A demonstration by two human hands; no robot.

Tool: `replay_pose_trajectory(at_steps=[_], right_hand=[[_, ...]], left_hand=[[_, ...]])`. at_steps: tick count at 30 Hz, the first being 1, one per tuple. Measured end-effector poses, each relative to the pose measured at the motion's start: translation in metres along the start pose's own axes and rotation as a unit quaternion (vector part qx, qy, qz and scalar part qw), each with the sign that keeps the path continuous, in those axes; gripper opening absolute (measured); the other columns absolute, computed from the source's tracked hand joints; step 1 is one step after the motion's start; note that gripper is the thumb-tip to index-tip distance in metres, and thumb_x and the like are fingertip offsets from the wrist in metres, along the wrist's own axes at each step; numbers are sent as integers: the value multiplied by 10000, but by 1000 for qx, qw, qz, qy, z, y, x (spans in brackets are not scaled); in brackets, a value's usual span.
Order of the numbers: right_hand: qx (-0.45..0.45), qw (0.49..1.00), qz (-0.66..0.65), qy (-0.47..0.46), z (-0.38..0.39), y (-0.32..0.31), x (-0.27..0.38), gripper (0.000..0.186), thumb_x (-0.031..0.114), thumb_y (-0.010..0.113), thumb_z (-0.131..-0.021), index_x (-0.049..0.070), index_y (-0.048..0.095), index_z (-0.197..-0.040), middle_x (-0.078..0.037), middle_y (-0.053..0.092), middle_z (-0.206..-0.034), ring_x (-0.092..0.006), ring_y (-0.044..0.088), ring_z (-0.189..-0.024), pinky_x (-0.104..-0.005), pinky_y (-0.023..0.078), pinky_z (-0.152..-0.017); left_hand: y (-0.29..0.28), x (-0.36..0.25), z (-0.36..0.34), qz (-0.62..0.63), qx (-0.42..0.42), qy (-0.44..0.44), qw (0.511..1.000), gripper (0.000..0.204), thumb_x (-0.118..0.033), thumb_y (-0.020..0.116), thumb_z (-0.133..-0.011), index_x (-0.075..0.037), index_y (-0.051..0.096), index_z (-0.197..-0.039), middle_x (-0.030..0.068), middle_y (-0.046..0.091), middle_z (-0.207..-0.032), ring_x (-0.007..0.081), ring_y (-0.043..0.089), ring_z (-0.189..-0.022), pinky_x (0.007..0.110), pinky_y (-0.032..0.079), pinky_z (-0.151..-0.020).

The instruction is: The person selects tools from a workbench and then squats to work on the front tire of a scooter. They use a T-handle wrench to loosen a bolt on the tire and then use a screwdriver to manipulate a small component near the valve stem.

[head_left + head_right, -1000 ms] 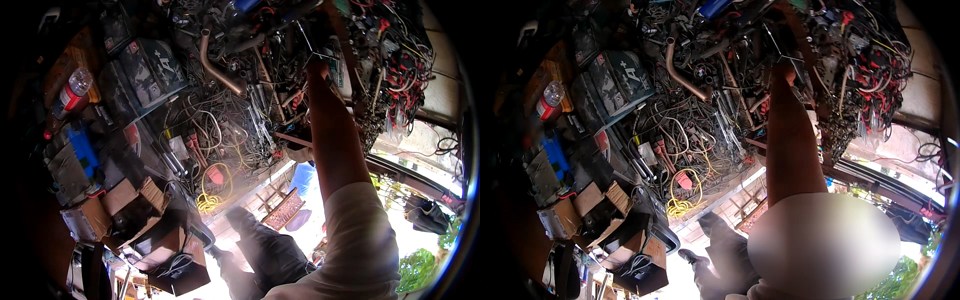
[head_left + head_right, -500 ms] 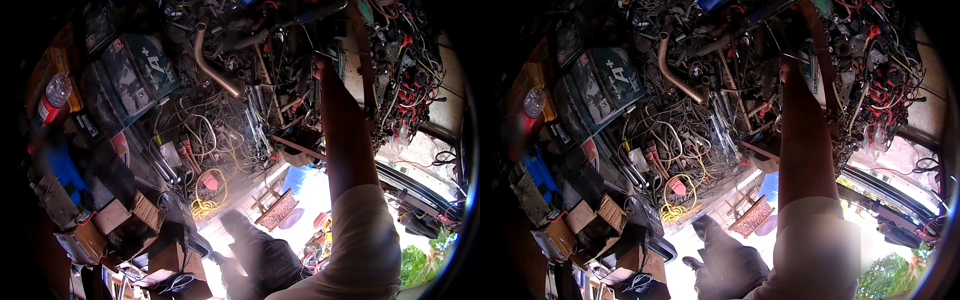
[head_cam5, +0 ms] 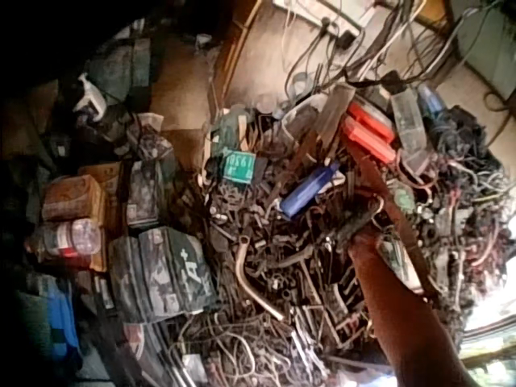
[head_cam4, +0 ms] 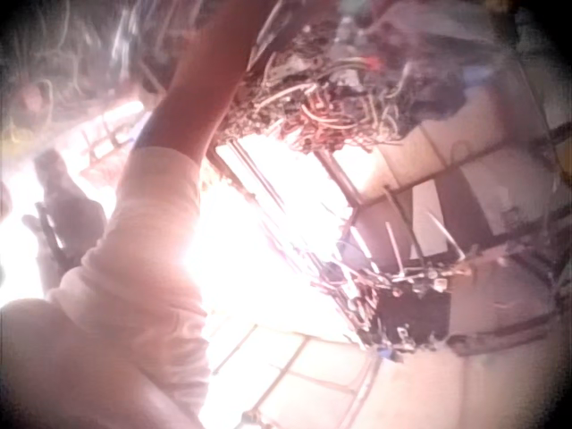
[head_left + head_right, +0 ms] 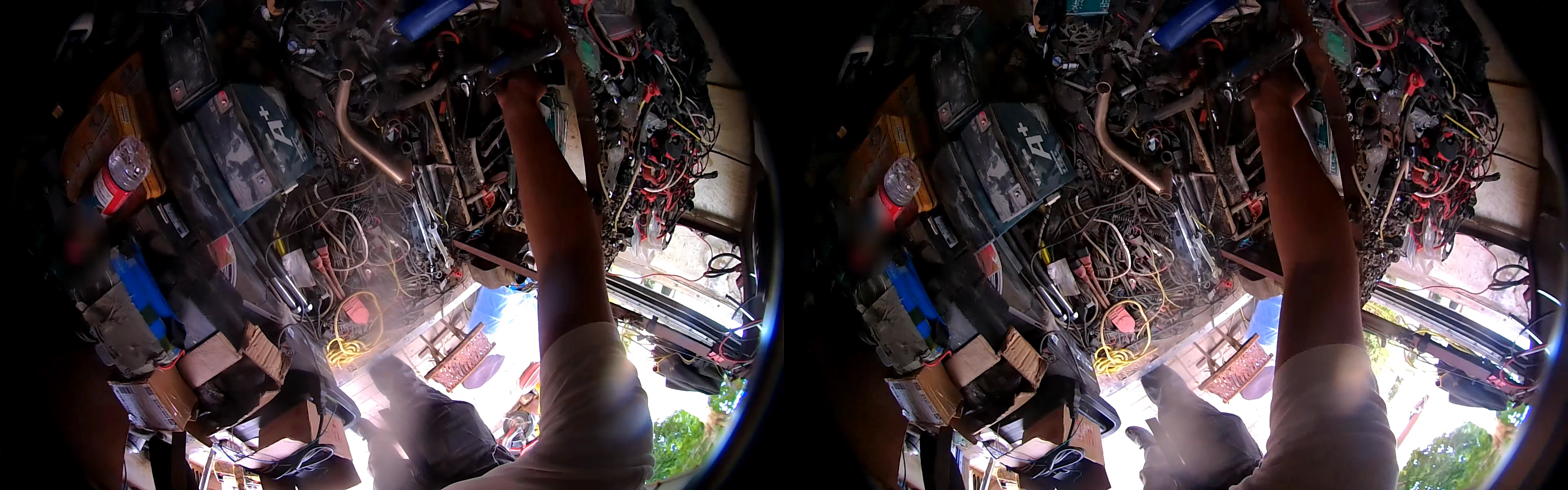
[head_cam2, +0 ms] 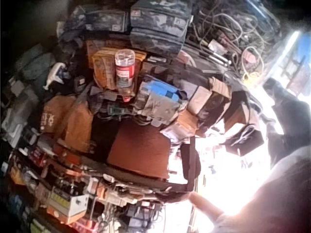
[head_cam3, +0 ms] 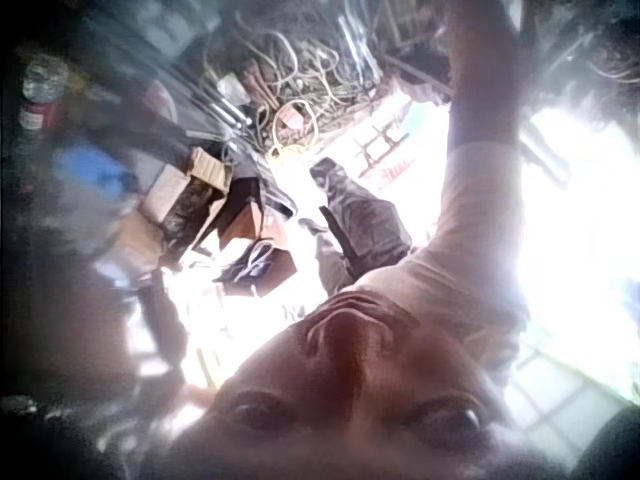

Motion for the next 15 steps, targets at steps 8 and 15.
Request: replay_pose_trajectory(at_steps=[8,15], right_hand=[[91,990,66,-86,-15,65,3,231,183,481,-909,117,564,-1114,-93,574,-975,-220,548,-773,-352,491,-671],[81,873,409,-255,-24,59,-35,269,201,509,-903,125,594,-1148,-92,613,-1021,-222,594,-849,-355,509,-707]], left_hand=[[7,-7,-3,0,5,-3,1000,488,-313,494,-968,-26,431,-1358,176,464,-1367,321,456,-1253,430,391,-1038],[14,-16,-10,-5,4,6,1000,487,-316,504,-963,-27,440,-1351,174,463,-1369,317,451,-1257,427,381,-1043]])
Point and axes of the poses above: each hand's wrist, its own z-axis away from the middle knuckle, its own y-axis out of the palm, x = y × z, the point moved 6 cm from there along -z, towards the middle knuckle
